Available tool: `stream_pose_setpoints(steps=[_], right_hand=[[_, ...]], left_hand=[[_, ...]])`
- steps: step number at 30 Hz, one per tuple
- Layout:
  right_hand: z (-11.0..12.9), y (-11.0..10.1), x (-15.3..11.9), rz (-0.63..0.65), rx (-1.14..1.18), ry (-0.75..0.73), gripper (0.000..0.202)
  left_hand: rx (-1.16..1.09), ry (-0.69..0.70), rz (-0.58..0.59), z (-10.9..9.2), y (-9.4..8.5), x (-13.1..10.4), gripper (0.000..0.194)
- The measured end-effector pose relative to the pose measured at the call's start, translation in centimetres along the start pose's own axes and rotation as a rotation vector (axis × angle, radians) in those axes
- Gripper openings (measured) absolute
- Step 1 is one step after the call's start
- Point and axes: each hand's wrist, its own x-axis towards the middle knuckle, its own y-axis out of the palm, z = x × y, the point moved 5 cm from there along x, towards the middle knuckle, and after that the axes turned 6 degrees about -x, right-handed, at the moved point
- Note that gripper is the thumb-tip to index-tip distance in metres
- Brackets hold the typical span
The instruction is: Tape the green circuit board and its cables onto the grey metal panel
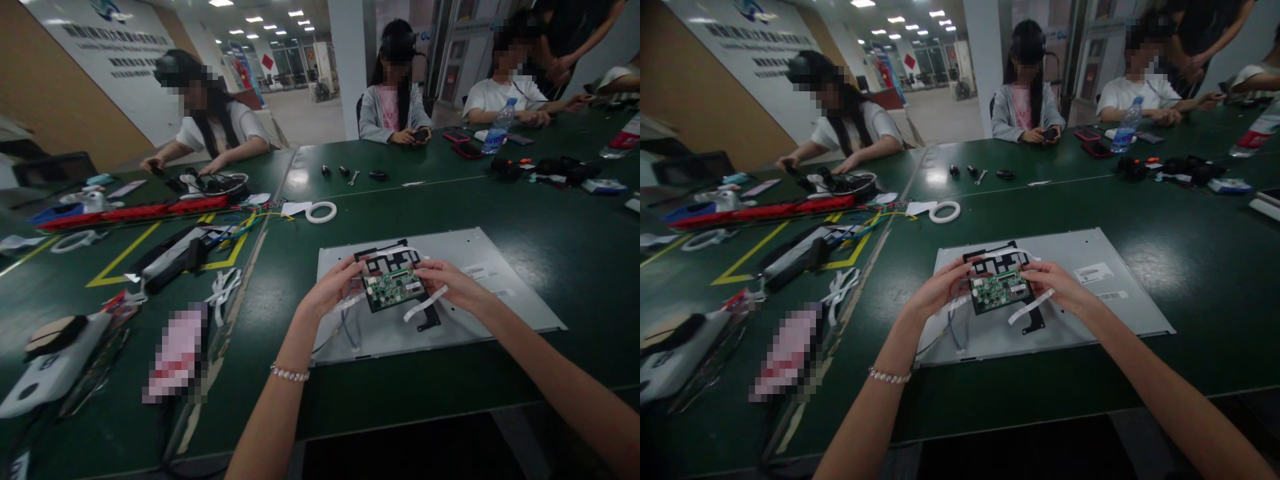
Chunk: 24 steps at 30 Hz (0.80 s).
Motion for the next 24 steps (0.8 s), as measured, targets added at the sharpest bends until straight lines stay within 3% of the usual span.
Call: stream_pose_setpoints(steps=[5, 9, 14, 19, 24], right_hand=[[0.1, -2.2, -0.3, -0.111, 0.068, -0.026, 0.028], [0.5, -2.6, -0.7, -0.13, 0.059, -0.021, 0.029], [1.2, -2.5, -1.2, -0.13, 0.04, -0.033, 0.027], [1.3, -2.5, -1.3, -0.12, 0.058, -0.027, 0.027], [1.3, -3.0, -1.4, -0.149, 0.113, -0.023, 0.025]], left_hand=[[0.013, -0.087, 0.159, 0.1, 0.9, -0.5, 0.042], [0.105, -0.059, 0.209, -0.1, 1.4, -0.6, 0.049], [0.254, -0.054, 0.231, 0.1, 1.4, -0.4, 0.039], [0.263, -0.129, 0.282, 0.6, 1.2, -0.5, 0.04], [0.284, -0.178, 0.309, 0.9, 1.2, -0.5, 0.016]])
